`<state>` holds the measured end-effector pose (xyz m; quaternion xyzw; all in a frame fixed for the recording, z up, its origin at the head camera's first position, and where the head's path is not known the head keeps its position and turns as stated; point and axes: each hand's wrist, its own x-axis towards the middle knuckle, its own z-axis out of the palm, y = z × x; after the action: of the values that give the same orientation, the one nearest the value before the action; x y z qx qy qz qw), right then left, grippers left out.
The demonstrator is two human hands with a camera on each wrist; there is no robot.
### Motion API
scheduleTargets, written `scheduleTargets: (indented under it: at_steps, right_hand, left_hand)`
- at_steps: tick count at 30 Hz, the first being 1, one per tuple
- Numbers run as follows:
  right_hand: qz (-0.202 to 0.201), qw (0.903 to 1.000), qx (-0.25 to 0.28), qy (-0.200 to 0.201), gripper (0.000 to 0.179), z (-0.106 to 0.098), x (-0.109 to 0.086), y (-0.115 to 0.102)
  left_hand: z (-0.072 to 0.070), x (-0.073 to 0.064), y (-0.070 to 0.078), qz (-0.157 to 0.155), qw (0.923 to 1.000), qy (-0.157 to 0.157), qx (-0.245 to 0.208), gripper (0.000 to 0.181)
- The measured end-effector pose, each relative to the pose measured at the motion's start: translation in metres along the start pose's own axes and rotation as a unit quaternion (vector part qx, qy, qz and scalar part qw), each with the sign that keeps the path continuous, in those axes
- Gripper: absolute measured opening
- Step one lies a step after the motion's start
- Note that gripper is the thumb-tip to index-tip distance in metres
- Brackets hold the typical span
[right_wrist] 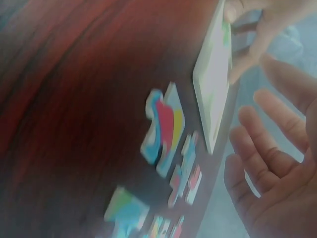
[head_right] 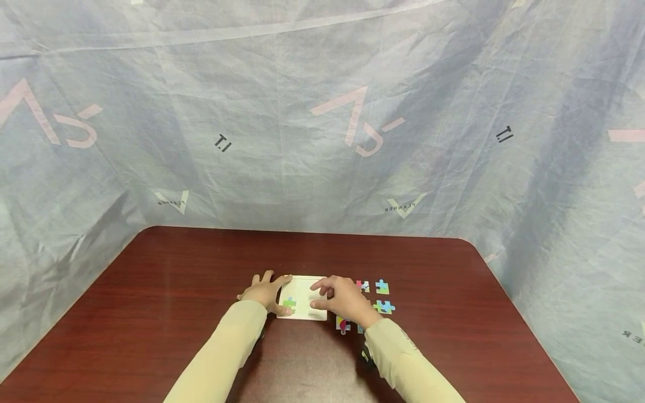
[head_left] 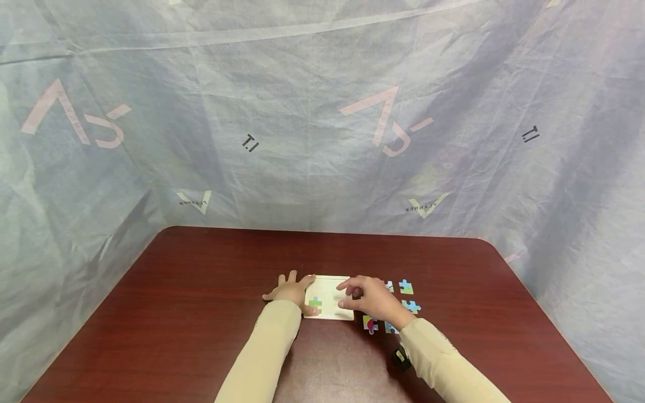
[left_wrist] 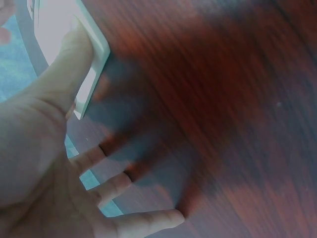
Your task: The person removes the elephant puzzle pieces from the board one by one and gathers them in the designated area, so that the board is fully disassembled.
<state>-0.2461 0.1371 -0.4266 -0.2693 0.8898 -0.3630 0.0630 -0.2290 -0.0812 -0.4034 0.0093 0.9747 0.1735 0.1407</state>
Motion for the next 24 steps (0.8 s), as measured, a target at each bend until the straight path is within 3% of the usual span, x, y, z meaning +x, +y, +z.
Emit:
scheduleTargets:
  at_steps: [15,24]
  right_hand:
    - [-0.015,0.9973,-0.071,0.002,0.022,0.028,0.017,-0.019]
    - [-0.044,0.9919,-0.119,-0.002,0.024,0.038,0.026,-0.025]
  left_hand:
    - [0.003,0.002,-0.002,0.01,0.9997,0.007,0.019,0.083]
    - [-0.005,-0.005,0.003,0.007,0.9997,-0.001,0.025,0.082]
